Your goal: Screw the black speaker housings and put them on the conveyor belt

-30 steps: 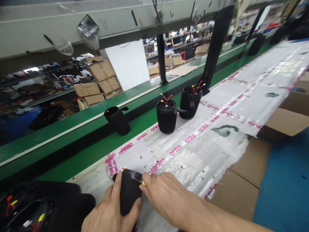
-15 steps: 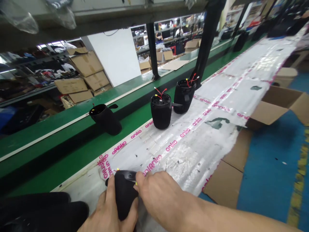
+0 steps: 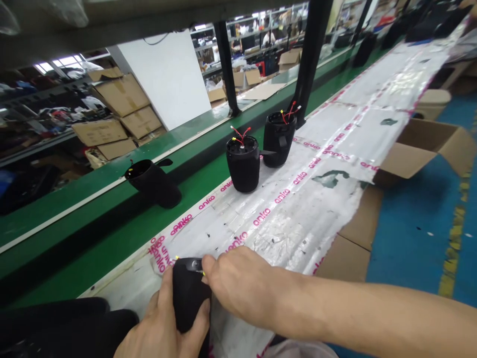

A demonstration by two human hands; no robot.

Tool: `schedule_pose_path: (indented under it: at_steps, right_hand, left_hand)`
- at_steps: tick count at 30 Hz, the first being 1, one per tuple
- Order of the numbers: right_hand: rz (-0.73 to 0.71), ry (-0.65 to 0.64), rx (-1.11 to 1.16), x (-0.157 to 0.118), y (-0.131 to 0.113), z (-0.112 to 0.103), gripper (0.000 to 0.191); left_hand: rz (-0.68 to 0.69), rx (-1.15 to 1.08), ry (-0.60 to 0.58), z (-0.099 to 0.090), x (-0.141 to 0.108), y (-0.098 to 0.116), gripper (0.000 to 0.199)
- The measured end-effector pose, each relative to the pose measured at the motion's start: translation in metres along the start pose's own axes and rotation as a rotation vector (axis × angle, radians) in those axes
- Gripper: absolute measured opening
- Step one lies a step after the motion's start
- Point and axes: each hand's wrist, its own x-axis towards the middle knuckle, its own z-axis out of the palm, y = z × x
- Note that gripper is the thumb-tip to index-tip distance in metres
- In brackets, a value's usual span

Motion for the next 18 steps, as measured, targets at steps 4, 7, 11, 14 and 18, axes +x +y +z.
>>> schedule_pose_path:
  at_steps: [4,7,11,14,18]
  right_hand:
    - [-0.017,-0.004,0.027,0.001,-0.001,-0.002,0.011]
    - [-0.037,-0.097,0.045,0.008,0.001,-0.016,0.011]
    - [-0.063,-0.201,-0.005,0.015,0.003,-0.025,0.011]
    - [-0.051,-0.108,-0.005,0.013,0.002,-0.012,0.012]
    - [-0.054,-0.009,-0.028,0.004,0.001,0.006,0.011]
  left_hand:
    - [0.021,-0.004,0.0,-0.002,-0.001,-0.001,0.077]
    - [0.017,-0.008,-0.003,-0.003,-0.002,0.001,0.076]
    - [-0.023,-0.015,-0.041,-0.003,-0.002,0.003,0.079]
    - [-0.035,-0.022,-0.065,-0.003,0.0,0.001,0.079]
    - [-0.005,-0.023,-0.042,-0.002,0.003,-0.004,0.077]
